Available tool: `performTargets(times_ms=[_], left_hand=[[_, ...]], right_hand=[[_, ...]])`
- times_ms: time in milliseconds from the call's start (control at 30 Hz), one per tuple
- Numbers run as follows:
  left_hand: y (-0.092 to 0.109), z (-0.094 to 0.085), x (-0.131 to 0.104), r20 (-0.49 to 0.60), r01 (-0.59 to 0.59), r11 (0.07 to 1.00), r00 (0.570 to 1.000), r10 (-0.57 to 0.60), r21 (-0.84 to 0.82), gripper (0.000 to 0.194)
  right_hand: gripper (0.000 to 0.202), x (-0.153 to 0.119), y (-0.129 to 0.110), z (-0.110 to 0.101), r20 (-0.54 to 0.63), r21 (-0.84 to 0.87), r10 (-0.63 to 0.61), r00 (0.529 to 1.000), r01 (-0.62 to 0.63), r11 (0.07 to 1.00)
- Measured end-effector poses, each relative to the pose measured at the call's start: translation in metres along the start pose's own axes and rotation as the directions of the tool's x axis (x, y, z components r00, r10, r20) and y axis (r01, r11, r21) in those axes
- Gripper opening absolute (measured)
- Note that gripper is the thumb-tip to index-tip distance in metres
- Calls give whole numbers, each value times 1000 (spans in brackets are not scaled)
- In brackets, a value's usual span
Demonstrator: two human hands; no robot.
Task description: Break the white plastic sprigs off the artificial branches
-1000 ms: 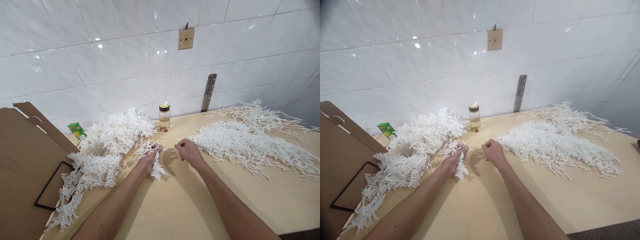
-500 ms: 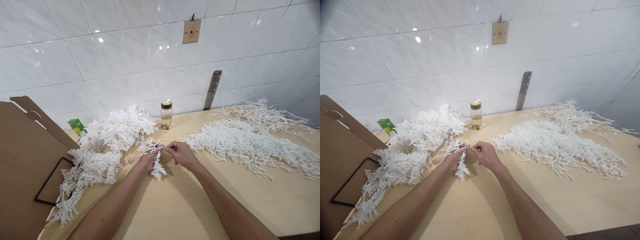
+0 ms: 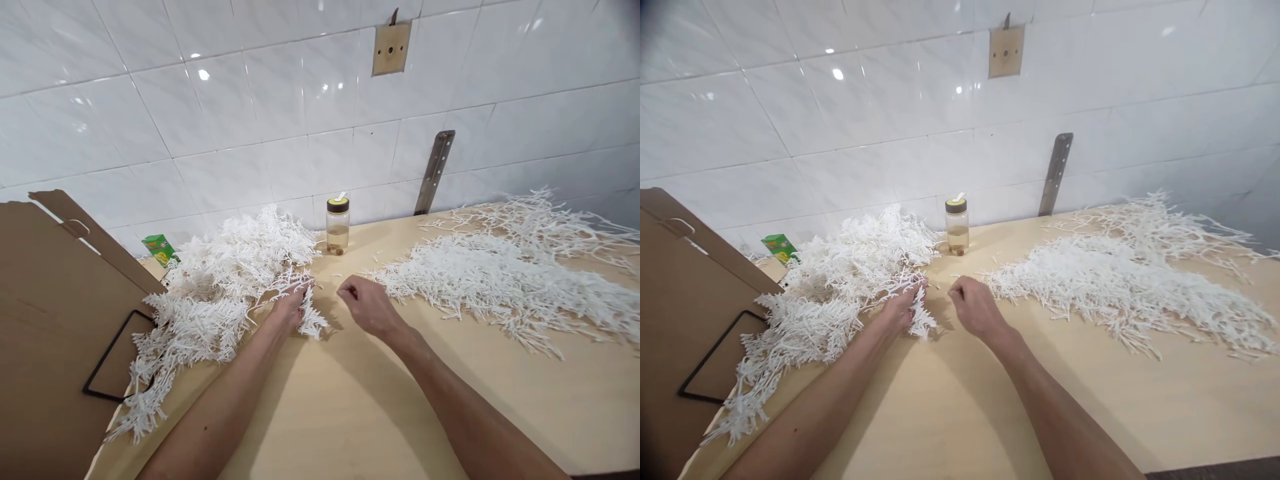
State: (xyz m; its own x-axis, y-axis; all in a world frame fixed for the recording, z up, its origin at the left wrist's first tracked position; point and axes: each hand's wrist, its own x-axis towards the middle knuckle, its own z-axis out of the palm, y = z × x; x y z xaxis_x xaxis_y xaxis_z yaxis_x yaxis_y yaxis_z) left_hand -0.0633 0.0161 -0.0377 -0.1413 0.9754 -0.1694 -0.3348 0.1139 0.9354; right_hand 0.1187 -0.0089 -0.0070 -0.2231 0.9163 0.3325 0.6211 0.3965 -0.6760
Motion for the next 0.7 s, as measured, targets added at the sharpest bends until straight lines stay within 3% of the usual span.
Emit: performTargets(times_ms=[67, 167, 267, 367, 500, 700], left_hand=[[7, 2, -2, 38, 61, 998, 997, -60, -25, 33], [15, 8, -10, 199, 165, 980, 970, -140, -113, 27], [19, 14, -18, 303, 219, 962, 939, -162, -166, 29], [18, 16, -21, 339, 219, 955, 930, -142, -201, 33], [14, 15, -17, 317, 200, 955, 940, -125, -217, 35], [9, 13, -12, 259, 203, 973, 951, -169, -110, 44]], right_hand=[[14, 5, 17, -12, -139, -70, 84, 987, -94, 993], [15, 11, 42, -35, -378, -132, 162, 911, -226, 965], [22, 11, 52, -52, -477, -92, 237, 846, -316, 944], [20, 10, 45, -53, -438, -37, 266, 859, -313, 949], [20, 8, 29, -33, -339, -3, 204, 918, -217, 976], [34, -1, 4, -6, -21, 137, 65, 998, -62, 989]])
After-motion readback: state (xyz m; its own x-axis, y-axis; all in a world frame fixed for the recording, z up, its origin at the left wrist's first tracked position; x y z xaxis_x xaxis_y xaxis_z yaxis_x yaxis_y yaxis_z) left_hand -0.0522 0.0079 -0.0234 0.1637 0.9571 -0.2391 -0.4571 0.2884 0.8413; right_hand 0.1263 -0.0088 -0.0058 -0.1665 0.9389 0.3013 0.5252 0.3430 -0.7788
